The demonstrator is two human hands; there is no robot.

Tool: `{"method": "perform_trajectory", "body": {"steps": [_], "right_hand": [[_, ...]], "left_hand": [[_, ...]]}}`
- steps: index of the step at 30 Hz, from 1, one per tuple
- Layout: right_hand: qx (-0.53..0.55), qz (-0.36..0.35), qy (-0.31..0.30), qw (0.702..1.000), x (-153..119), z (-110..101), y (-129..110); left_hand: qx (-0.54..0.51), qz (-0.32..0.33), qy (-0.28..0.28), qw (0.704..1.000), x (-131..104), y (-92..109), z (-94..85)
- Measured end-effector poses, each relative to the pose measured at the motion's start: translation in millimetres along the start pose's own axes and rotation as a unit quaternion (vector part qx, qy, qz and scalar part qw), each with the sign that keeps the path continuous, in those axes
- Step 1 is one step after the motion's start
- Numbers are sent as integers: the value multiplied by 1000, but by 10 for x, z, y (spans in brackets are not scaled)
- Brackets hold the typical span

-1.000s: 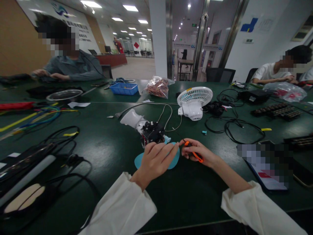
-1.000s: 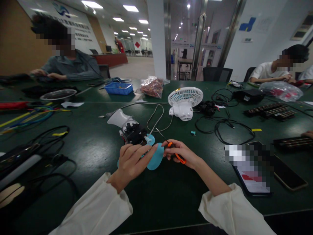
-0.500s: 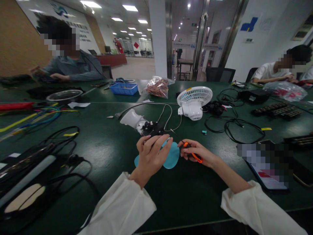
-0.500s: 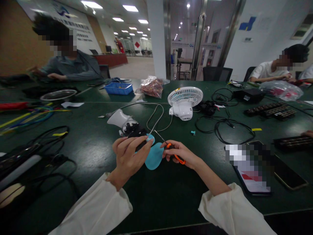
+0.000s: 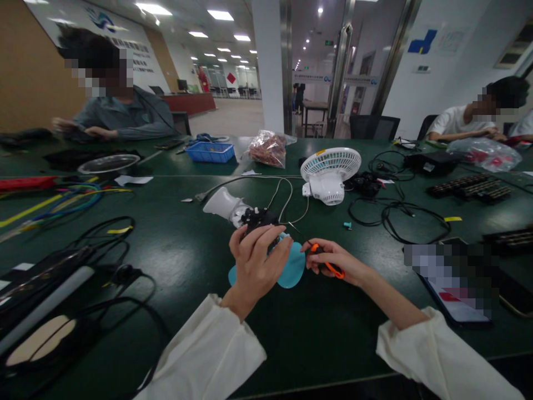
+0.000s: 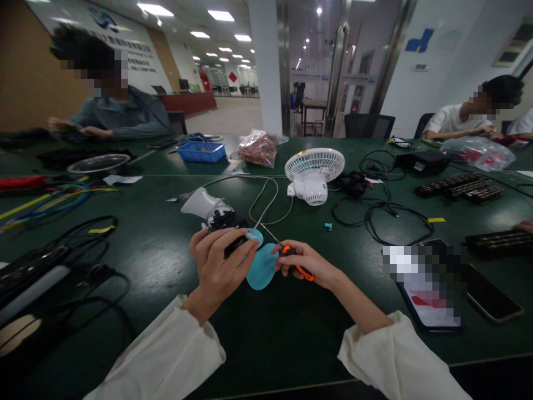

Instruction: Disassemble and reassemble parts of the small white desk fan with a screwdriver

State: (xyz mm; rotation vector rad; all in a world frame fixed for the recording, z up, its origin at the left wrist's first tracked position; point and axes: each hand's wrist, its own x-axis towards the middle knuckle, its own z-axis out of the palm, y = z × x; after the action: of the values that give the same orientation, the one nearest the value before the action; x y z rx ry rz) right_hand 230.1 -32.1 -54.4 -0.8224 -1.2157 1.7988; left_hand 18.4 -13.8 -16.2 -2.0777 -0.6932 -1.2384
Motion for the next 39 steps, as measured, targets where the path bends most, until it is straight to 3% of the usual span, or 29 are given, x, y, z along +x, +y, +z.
{"method": "perform_trajectory", "body": {"steps": [6,18,25,28,32,34,36,39], "right_hand": [[-7,2,2,1000,-3,4,1],[-20,-17,22,999,-3,39,-11],[-128,-109,85,982,-58,107,-40],[-256,-164,137,943,-132,102,-153],[-436,-256,241,829,-230,55,-275],[-477,-264,273,793,-288,32,-304],[-500,-268,285,772,-357,19,-324],[-552,-293,252,739,-469,9,-359]], "left_hand": [[-1,-5,2,1000,-8,5,25],[-49,-193,-27,980,53,88,101],[-28,-127,-53,990,1,29,107],[-24,-107,-57,992,-10,2,109],[-18,-88,-66,994,0,-33,109],[-17,-80,-70,994,0,-52,111],[-19,-77,-74,994,-6,-68,114],[-26,-76,-76,994,-20,-79,121]]}}
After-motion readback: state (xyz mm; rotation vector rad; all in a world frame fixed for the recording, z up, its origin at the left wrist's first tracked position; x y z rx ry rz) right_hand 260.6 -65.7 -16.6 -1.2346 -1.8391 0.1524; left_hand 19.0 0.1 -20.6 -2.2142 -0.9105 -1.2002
